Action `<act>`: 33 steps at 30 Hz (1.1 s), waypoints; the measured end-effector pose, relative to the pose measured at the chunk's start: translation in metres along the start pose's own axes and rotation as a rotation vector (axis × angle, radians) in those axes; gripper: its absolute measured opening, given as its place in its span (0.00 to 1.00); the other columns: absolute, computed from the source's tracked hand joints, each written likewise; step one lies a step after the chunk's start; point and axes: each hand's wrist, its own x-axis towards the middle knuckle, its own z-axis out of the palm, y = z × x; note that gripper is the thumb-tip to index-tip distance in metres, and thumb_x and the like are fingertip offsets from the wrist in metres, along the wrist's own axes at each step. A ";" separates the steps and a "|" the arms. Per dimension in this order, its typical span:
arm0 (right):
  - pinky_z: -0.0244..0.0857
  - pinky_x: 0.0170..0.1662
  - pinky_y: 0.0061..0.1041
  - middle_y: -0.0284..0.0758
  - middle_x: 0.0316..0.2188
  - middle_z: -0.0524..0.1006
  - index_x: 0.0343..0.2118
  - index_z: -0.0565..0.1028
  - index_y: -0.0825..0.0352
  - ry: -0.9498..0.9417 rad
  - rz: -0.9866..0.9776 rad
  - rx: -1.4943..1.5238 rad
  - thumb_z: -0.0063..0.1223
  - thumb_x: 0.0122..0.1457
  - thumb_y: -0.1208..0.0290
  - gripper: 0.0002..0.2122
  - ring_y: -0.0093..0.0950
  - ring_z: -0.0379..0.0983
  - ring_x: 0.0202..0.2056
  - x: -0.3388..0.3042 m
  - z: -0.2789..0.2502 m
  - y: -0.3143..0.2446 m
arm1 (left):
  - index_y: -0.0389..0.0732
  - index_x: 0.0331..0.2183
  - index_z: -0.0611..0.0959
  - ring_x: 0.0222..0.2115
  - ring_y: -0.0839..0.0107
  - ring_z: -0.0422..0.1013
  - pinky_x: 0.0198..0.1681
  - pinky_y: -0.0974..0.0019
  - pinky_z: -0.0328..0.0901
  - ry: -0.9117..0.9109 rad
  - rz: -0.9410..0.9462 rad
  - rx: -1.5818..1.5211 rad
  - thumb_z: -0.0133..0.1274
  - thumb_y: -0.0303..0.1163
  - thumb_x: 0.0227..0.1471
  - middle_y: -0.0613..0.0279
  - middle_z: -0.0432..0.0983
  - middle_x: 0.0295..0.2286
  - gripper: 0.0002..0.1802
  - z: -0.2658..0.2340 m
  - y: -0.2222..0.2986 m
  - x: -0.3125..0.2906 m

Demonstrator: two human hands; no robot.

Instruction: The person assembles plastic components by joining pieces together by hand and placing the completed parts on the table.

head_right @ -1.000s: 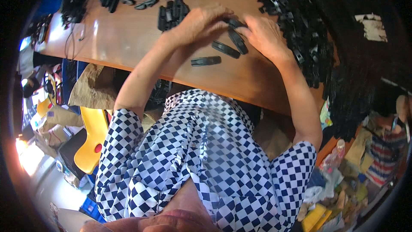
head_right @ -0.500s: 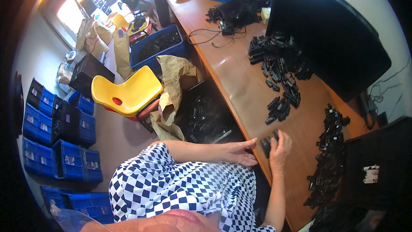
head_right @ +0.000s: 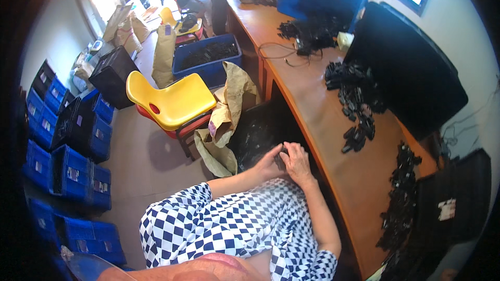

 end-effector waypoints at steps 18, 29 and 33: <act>0.69 0.48 0.34 0.42 0.46 0.73 0.45 0.74 0.70 0.614 0.760 -0.180 0.55 0.60 0.77 0.11 0.40 0.72 0.46 -0.205 -0.148 0.032 | 0.37 0.43 0.79 0.32 0.71 0.75 0.39 0.70 0.68 -0.181 0.758 2.070 0.57 0.26 0.57 0.56 0.76 0.32 0.12 0.077 -0.006 0.055; 0.64 0.47 0.37 0.35 0.43 0.75 0.46 0.75 0.63 0.685 0.906 -0.788 0.58 0.56 0.77 0.14 0.35 0.72 0.45 -0.302 -0.170 0.006 | 0.47 0.45 0.79 0.41 0.54 0.73 0.43 0.55 0.69 -0.286 0.845 2.613 0.58 0.31 0.51 0.58 0.76 0.39 0.17 0.124 -0.060 0.138; 0.64 0.44 0.33 0.33 0.44 0.74 0.46 0.76 0.62 0.468 0.771 -0.815 0.56 0.55 0.79 0.15 0.32 0.71 0.44 -0.299 -0.188 0.001 | 0.45 0.44 0.79 0.38 0.54 0.73 0.40 0.56 0.68 -0.440 0.783 2.567 0.58 0.25 0.50 0.57 0.76 0.36 0.17 0.132 -0.049 0.129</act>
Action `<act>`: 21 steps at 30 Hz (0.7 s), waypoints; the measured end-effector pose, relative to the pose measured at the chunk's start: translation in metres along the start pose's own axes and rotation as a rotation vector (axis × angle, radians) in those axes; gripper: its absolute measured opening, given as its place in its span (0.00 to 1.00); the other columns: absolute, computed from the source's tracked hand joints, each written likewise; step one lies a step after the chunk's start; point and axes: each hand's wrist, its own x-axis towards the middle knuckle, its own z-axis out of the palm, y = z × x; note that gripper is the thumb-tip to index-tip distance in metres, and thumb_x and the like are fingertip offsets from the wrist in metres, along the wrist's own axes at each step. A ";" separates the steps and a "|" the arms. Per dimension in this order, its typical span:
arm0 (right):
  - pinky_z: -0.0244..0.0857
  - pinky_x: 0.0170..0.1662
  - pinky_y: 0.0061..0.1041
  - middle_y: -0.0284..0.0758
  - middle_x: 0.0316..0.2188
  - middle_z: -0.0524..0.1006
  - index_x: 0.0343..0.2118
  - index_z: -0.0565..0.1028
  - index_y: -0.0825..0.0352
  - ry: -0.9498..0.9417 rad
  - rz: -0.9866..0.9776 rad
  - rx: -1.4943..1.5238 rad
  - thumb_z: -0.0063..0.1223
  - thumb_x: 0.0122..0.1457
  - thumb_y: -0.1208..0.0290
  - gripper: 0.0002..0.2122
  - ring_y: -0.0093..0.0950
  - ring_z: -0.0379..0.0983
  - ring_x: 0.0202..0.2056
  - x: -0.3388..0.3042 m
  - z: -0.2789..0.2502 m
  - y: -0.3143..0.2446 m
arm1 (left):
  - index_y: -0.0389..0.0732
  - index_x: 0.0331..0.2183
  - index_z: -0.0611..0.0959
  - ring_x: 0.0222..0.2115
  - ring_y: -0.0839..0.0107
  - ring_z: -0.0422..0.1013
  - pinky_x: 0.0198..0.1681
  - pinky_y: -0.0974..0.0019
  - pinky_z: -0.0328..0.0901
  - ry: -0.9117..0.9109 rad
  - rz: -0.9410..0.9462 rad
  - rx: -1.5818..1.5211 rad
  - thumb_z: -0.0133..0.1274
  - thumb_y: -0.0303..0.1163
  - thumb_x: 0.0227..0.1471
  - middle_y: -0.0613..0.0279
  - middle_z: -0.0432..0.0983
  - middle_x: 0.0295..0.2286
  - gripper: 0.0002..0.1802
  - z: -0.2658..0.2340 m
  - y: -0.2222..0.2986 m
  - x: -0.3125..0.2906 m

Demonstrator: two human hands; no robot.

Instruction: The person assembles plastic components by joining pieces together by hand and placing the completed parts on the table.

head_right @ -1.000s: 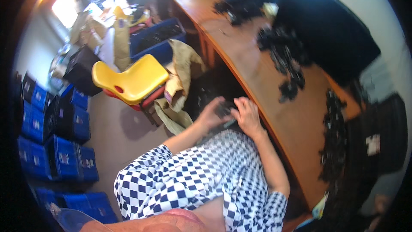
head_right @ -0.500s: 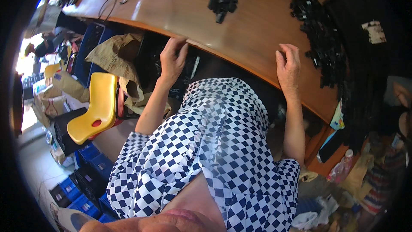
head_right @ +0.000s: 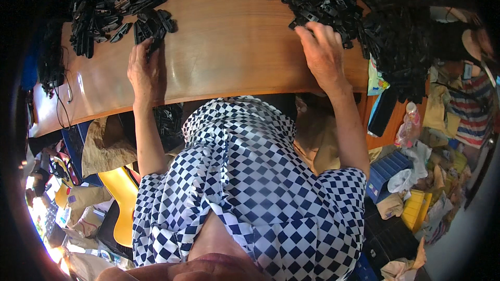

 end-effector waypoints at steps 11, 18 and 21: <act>0.64 0.40 0.29 0.32 0.32 0.72 0.31 0.74 0.63 -0.209 -0.467 -0.305 0.55 0.50 0.77 0.05 0.29 0.70 0.37 0.071 0.002 -0.003 | 0.41 0.43 0.81 0.36 0.56 0.73 0.40 0.58 0.69 -0.088 0.116 -0.267 0.61 0.21 0.44 0.58 0.80 0.35 0.20 0.005 0.046 -0.036; 0.71 0.42 0.33 0.37 0.37 0.78 0.40 0.74 0.65 -0.274 0.040 0.702 0.61 0.56 0.75 0.10 0.31 0.77 0.37 0.062 0.037 -0.076 | 0.43 0.45 0.81 0.38 0.57 0.73 0.41 0.59 0.70 -0.193 0.109 -0.263 0.62 0.26 0.47 0.61 0.80 0.36 0.20 -0.005 0.046 -0.031; 0.67 0.48 0.35 0.34 0.39 0.76 0.40 0.73 0.63 -0.154 -0.210 0.544 0.64 0.52 0.75 0.13 0.33 0.74 0.42 0.056 0.053 -0.068 | 0.43 0.43 0.82 0.40 0.58 0.72 0.43 0.59 0.69 -0.205 0.155 -0.183 0.62 0.30 0.47 0.62 0.78 0.37 0.18 -0.003 0.041 -0.028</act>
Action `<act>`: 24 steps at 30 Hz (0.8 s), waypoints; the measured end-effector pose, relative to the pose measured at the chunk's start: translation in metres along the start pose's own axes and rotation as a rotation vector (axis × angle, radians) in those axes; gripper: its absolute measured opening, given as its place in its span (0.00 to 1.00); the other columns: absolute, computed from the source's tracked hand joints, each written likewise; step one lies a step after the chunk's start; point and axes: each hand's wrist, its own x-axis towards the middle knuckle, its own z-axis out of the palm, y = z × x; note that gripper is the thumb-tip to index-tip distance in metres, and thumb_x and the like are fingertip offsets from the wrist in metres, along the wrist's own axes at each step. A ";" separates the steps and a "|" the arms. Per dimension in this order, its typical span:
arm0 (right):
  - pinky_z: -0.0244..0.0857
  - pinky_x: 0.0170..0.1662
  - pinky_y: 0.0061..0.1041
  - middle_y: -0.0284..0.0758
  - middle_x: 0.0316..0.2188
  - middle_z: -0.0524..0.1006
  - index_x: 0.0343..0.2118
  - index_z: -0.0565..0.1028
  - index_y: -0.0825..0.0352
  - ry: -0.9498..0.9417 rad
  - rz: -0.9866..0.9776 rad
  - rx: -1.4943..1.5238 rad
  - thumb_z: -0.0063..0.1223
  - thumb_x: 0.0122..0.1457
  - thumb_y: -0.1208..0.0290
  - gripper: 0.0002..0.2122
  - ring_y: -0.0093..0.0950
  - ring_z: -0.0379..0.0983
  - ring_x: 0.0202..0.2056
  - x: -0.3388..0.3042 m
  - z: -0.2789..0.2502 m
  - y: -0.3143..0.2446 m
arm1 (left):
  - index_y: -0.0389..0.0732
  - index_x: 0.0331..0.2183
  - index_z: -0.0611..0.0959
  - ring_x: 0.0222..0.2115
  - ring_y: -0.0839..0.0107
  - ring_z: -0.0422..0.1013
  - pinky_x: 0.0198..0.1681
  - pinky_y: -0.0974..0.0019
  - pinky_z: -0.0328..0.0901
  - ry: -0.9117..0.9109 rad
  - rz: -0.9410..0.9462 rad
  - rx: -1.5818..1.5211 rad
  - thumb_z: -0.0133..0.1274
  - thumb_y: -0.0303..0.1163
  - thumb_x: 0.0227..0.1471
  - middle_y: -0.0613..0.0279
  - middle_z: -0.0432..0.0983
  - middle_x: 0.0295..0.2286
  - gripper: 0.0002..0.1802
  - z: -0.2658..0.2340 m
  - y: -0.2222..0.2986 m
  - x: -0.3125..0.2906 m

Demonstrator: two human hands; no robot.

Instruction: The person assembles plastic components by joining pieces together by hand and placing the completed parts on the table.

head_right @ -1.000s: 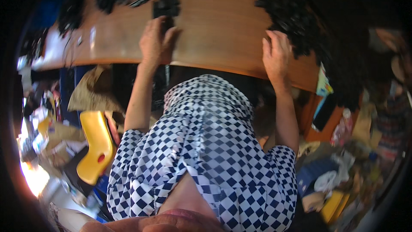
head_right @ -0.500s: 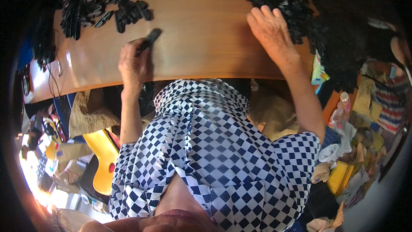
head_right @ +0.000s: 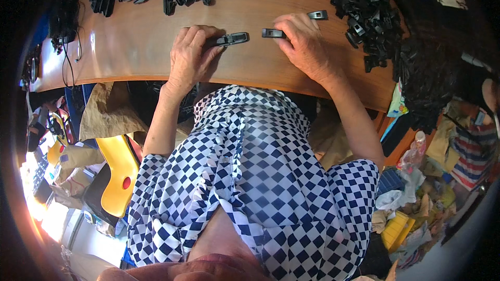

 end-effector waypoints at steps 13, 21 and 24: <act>0.67 0.43 0.33 0.32 0.34 0.72 0.38 0.75 0.64 -0.159 -0.015 -0.188 0.64 0.54 0.70 0.11 0.31 0.72 0.40 0.006 -0.011 -0.026 | 0.47 0.38 0.84 0.38 0.64 0.69 0.45 0.59 0.63 -0.060 0.127 0.020 0.62 0.39 0.47 0.67 0.73 0.34 0.14 0.007 0.000 0.005; 0.68 0.30 0.27 0.32 0.28 0.71 0.31 0.72 0.64 -0.240 -0.138 -0.302 0.65 0.53 0.67 0.11 0.29 0.71 0.24 0.013 -0.006 -0.042 | 0.46 0.36 0.84 0.37 0.66 0.69 0.42 0.61 0.62 -0.091 0.142 0.000 0.62 0.38 0.47 0.69 0.74 0.33 0.13 0.008 -0.007 0.010; 0.69 0.28 0.28 0.33 0.28 0.71 0.30 0.71 0.65 -0.281 -0.113 -0.275 0.65 0.52 0.69 0.11 0.32 0.73 0.24 0.016 -0.005 -0.046 | 0.46 0.35 0.84 0.37 0.66 0.70 0.40 0.61 0.61 -0.085 0.155 -0.013 0.62 0.38 0.46 0.69 0.74 0.32 0.12 0.008 -0.007 0.010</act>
